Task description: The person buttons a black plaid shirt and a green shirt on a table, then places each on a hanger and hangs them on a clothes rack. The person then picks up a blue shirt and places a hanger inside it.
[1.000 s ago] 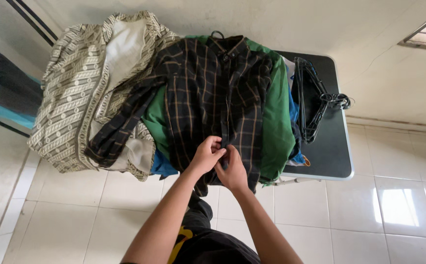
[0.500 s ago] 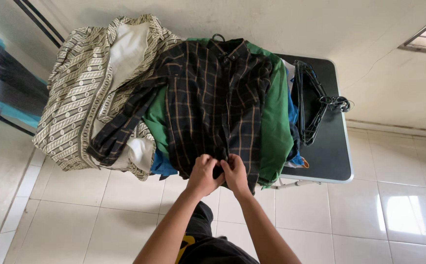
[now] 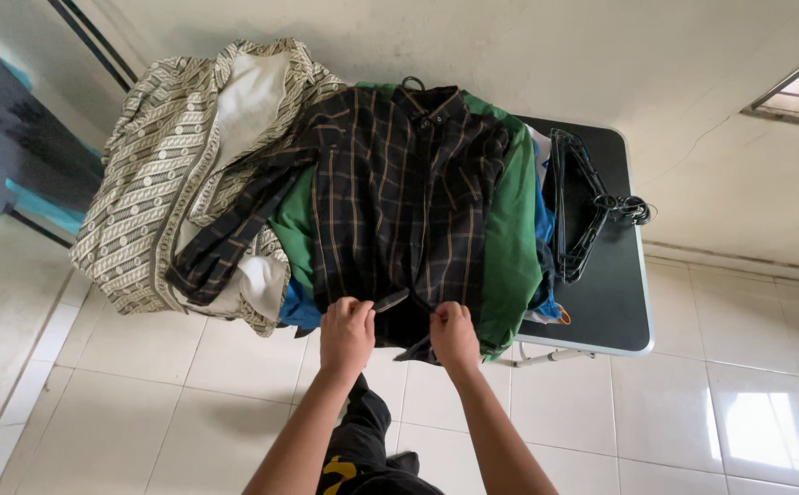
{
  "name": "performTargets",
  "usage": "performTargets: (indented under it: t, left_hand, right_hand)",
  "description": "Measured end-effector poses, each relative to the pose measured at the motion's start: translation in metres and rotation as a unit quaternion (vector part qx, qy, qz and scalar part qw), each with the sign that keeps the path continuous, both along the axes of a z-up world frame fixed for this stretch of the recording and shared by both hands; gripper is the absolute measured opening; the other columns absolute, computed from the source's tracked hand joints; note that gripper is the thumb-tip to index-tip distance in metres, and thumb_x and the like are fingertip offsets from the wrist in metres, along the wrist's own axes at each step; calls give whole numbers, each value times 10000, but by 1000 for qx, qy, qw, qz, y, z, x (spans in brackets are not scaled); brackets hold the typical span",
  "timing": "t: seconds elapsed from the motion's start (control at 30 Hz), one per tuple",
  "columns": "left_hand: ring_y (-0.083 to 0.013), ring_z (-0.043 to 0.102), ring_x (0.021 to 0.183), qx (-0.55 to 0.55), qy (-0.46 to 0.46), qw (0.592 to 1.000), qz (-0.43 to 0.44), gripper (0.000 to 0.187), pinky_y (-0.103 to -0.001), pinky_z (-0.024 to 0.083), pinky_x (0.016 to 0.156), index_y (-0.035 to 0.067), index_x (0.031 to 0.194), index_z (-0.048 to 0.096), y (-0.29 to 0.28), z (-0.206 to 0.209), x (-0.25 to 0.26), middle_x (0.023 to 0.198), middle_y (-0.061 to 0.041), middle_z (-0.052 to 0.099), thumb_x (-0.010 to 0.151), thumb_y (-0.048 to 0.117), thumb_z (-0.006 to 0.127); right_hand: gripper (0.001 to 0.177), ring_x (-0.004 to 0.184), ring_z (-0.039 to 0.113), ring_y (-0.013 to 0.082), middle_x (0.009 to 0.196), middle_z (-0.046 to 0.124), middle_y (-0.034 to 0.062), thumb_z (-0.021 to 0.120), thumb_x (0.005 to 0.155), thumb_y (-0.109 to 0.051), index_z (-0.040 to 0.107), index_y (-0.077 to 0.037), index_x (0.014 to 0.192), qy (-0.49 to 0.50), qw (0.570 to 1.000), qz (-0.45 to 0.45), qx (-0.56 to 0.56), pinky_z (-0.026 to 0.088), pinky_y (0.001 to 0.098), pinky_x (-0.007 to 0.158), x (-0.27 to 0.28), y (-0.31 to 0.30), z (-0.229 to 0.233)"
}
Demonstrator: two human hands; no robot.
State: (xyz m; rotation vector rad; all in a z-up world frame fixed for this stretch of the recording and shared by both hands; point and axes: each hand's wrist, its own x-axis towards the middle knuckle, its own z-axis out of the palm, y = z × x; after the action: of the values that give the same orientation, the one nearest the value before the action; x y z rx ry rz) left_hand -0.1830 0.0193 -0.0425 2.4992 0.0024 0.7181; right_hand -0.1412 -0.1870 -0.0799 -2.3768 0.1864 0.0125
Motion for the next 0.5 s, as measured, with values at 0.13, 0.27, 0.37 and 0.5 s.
performTargets:
  t: [0.13,0.27,0.37,0.5]
  left_hand:
    - [-379,680,936,-146,127,981,6,197,-459,541,814,45,1109,687,-13,-9,-2,1012,-166,723,975,187,656]
    - [-322,722,931,-270,228,935,29,294,-417,569,807,57,1205,637,-29,-5,-9,1008,-147,745,976,241,625]
    - [-276,733,876,-325,224,919,16,285,-384,571,759,43,1189,594,-30,3,-13,989,-125,752,994,251,596]
    - [-236,731,847,-336,218,916,-15,283,-345,574,769,72,1189,700,-25,11,-14,992,-101,772,1011,274,611]
  right_hand:
    - [200,924,665,363,1044,698,132,657,981,-249,621,-74,1070,45,999,-8,-6,539,463,774,-7,-13,-19]
    - [420,926,694,352,1098,646,157,760,851,-327,562,-55,1103,-36,996,52,57,575,452,775,-10,2,-18]
    - [479,1016,663,370,1175,622,153,787,818,-353,558,-67,1126,24,997,70,-3,561,478,798,-9,25,-3]
    - [437,1129,645,359,1261,616,127,695,931,-422,567,-81,1174,148,982,39,-111,556,483,888,3,51,9]
